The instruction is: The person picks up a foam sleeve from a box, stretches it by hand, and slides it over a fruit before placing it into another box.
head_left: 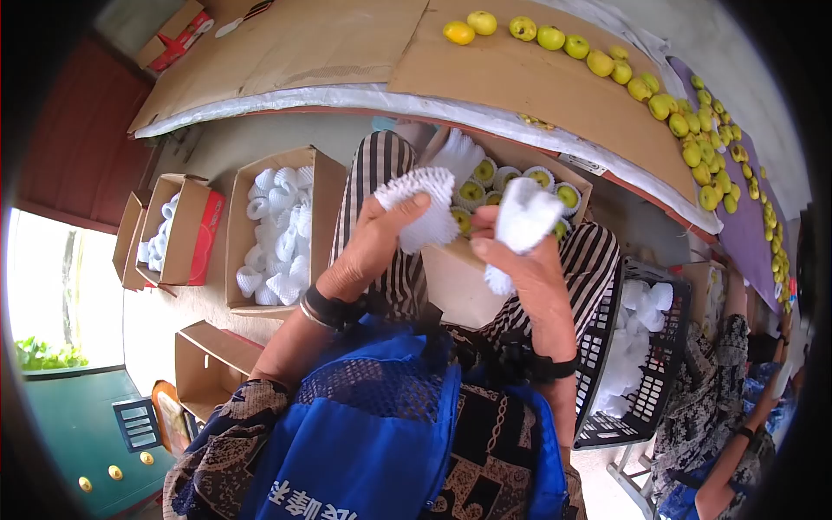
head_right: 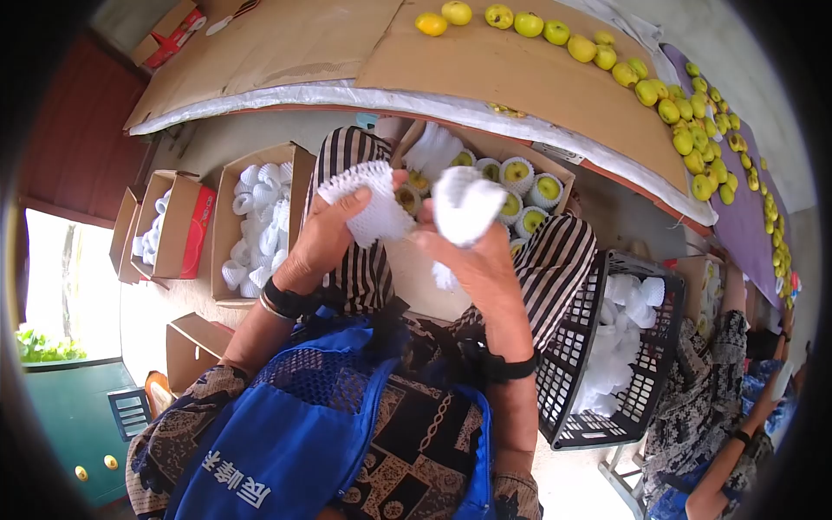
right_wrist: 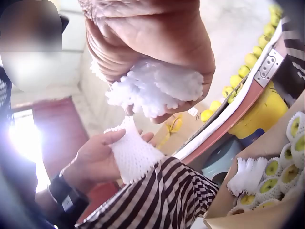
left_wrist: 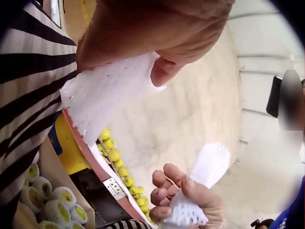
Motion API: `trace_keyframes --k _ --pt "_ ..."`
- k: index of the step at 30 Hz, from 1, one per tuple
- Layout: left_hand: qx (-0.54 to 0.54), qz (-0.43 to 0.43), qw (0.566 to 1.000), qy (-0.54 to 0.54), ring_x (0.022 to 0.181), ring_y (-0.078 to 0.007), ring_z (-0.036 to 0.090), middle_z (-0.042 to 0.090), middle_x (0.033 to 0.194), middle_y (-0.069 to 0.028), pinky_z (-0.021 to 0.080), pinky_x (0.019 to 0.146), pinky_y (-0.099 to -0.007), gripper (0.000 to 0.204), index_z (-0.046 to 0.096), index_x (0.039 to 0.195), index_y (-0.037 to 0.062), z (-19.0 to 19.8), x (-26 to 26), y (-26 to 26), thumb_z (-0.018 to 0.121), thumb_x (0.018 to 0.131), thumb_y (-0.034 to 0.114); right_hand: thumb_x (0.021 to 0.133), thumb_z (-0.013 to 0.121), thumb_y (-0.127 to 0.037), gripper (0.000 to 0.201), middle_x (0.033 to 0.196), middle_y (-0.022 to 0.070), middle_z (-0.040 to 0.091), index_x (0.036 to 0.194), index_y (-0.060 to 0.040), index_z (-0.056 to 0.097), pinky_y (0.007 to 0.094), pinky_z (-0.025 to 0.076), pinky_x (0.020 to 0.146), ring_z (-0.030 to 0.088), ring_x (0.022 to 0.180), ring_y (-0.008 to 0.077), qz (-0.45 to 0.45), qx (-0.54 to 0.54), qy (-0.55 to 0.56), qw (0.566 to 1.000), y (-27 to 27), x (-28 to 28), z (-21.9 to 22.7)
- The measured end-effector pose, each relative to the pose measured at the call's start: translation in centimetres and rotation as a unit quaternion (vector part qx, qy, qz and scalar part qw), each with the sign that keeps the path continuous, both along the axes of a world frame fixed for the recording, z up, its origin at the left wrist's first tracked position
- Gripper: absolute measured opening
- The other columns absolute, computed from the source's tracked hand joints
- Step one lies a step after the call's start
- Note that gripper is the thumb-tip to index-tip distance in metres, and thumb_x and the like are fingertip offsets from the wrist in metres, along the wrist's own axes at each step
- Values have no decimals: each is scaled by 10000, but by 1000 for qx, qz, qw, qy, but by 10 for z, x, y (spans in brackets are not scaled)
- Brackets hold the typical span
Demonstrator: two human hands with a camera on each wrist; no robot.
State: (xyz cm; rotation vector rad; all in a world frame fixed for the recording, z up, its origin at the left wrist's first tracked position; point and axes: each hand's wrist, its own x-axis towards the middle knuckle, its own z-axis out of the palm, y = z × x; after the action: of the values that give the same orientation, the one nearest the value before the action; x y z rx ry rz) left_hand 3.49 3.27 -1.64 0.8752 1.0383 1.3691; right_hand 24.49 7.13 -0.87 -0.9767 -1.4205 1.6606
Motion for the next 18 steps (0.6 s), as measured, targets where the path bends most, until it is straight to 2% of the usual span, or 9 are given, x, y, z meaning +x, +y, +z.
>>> trace_keyframes --k 2,5,9,11,12,15,16,18 --pt "-6 -21 1000 -13 1004 -180 638 666 1136 -100 509 881 -332 335 609 1204 -18 0 12 -5 546 973 215 775 791 -236 426 957 19 638 1088 2 628 271 483 746 567 864 94 54 -1 -24 998 -3 -9 2" --pt "-54 -20 998 4 947 -155 641 677 1072 -71 514 827 -305 303 632 1154 -2 0 15 -7 542 983 230 772 796 -246 479 973 23 639 1146 -7 618 273 483 765 571 870 103 108 -48 -12 993 -7 -16 8" --pt "-57 27 997 40 880 -83 586 681 960 -24 476 744 -248 326 665 1101 21 -4 18 -6 545 991 304 771 798 -256 499 990 37 648 1163 -4 620 278 484 779 590 887 122 70 -48 -25 996 -6 -12 -2" --pt "-51 38 997 47 883 -109 622 686 990 -44 495 756 -265 329 658 1111 17 4 18 -6 516 1004 294 754 816 -286 550 1034 75 658 1169 14 616 289 483 827 608 936 148 28 -62 12 998 -5 -8 0" --pt "-47 44 997 51 884 -123 639 688 1005 -54 505 763 -274 331 654 1116 16 7 18 -7 501 1011 289 763 810 -265 548 1038 66 652 1186 17 606 286 482 825 606 933 146 25 -83 -34 996 -2 -4 -5" --pt "-49 61 995 65 862 -77 575 671 989 -24 476 745 -253 417 640 1132 3 -4 21 -7 527 998 381 774 798 -253 530 1034 51 647 1195 2 603 284 480 819 603 926 138 57 -101 -14 993 -4 -12 -8" --pt "-44 57 996 44 877 -82 575 669 998 -31 476 762 -257 428 635 1139 -3 -9 24 -7 522 1000 386 783 788 -244 542 1053 47 643 1225 -6 585 288 474 830 598 940 139 86 -82 -37 992 -5 -16 -2" --pt "-36 48 998 1 905 -92 576 664 1017 -44 476 795 -265 450 625 1151 -15 -16 30 -8 512 1004 394 803 771 -242 516 1074 64 648 1215 6 584 293 478 841 600 969 149 81 -47 -2 996 -9 -27 -3"
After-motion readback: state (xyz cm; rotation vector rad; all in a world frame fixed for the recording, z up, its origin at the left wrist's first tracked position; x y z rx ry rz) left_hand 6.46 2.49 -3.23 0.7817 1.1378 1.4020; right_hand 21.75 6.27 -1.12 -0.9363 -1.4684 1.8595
